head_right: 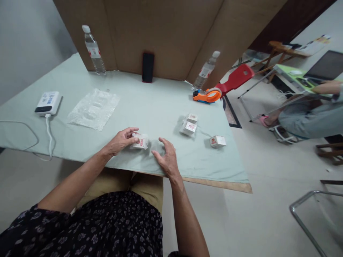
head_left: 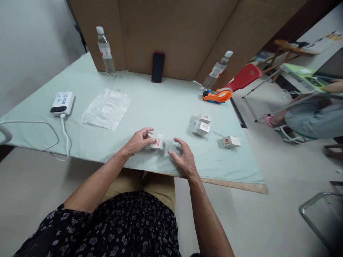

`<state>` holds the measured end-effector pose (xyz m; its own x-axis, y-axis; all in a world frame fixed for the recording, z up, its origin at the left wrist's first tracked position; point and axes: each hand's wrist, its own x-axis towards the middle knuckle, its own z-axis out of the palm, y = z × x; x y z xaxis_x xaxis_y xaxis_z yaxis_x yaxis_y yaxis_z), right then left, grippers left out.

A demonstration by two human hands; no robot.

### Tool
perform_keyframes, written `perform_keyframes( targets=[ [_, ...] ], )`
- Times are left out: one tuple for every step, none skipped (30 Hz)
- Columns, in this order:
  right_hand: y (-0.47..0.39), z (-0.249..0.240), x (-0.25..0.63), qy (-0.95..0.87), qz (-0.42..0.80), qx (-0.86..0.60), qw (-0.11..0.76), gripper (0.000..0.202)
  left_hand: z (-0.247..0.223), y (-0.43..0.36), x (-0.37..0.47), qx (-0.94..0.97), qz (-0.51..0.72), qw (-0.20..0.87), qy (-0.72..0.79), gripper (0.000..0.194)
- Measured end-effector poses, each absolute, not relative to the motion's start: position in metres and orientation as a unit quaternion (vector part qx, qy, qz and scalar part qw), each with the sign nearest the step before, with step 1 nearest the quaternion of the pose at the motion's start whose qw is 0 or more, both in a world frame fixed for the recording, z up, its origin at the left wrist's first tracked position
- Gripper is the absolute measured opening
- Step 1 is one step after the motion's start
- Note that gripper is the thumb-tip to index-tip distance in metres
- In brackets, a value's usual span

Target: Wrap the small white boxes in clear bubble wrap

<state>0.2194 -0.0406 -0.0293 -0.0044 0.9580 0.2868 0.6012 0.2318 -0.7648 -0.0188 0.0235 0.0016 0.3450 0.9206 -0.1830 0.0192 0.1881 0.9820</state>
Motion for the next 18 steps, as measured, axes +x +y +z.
perform_keyframes(
  targets=[
    [-0.042,-0.032,0.228,-0.659,0.200,-0.597,0.412,0.049,0.002,0.029,-0.013,0.522,0.364,0.629,0.447,0.069],
    [-0.044,-0.035,0.236,-0.645,0.178,-0.614,0.418,0.045,0.004,0.036,-0.006,0.522,0.368,0.626,0.446,0.069],
    [-0.046,-0.038,0.244,-0.633,0.158,-0.630,0.421,0.043,0.005,0.045,0.002,0.525,0.373,0.622,0.445,0.069],
    [-0.049,-0.041,0.251,-0.623,0.141,-0.643,0.422,0.040,0.006,0.055,0.013,0.530,0.377,0.618,0.442,0.069],
    [-0.051,-0.044,0.257,-0.617,0.128,-0.653,0.421,0.039,0.007,0.066,0.025,0.535,0.382,0.611,0.441,0.070],
    [-0.053,-0.047,0.262,-0.614,0.118,-0.659,0.418,0.037,0.008,0.078,0.038,0.539,0.386,0.602,0.445,0.070],
    [-0.055,-0.050,0.264,-0.613,0.109,-0.663,0.415,0.037,0.009,0.090,0.052,0.545,0.386,0.593,0.451,0.070],
    [-0.057,-0.051,0.265,-0.614,0.103,-0.665,0.412,0.036,0.010,0.102,0.066,0.547,0.381,0.585,0.461,0.071],
    [-0.057,-0.053,0.265,-0.616,0.099,-0.666,0.410,0.036,0.010,0.113,0.080,0.550,0.373,0.578,0.474,0.071],
    [-0.058,-0.054,0.265,-0.617,0.095,-0.666,0.408,0.036,0.010,0.124,0.094,0.555,0.364,0.570,0.484,0.071],
    [-0.058,-0.054,0.263,-0.618,0.091,-0.667,0.405,0.036,0.010,0.133,0.106,0.564,0.354,0.562,0.490,0.071],
    [-0.058,-0.054,0.262,-0.620,0.088,-0.668,0.402,0.036,0.009,0.141,0.117,0.576,0.344,0.552,0.495,0.070],
    [-0.058,-0.055,0.261,-0.621,0.086,-0.669,0.399,0.036,0.009,0.149,0.128,0.588,0.334,0.540,0.501,0.070],
    [-0.058,-0.055,0.261,-0.623,0.084,-0.670,0.395,0.036,0.008,0.155,0.137,0.598,0.326,0.531,0.504,0.069],
    [-0.058,-0.055,0.260,-0.624,0.082,-0.671,0.391,0.036,0.007,0.161,0.145,0.607,0.319,0.523,0.506,0.069],
    [-0.059,-0.055,0.260,-0.625,0.080,-0.673,0.387,0.035,0.006,0.165,0.152,0.613,0.313,0.518,0.507,0.069],
    [-0.059,-0.055,0.260,-0.626,0.078,-0.675,0.383,0.035,0.006,0.170,0.159,0.619,0.308,0.515,0.507,0.070],
    [-0.059,-0.055,0.261,-0.626,0.077,-0.676,0.381,0.035,0.006,0.174,0.165,0.624,0.305,0.512,0.506,0.071]
  ],
)
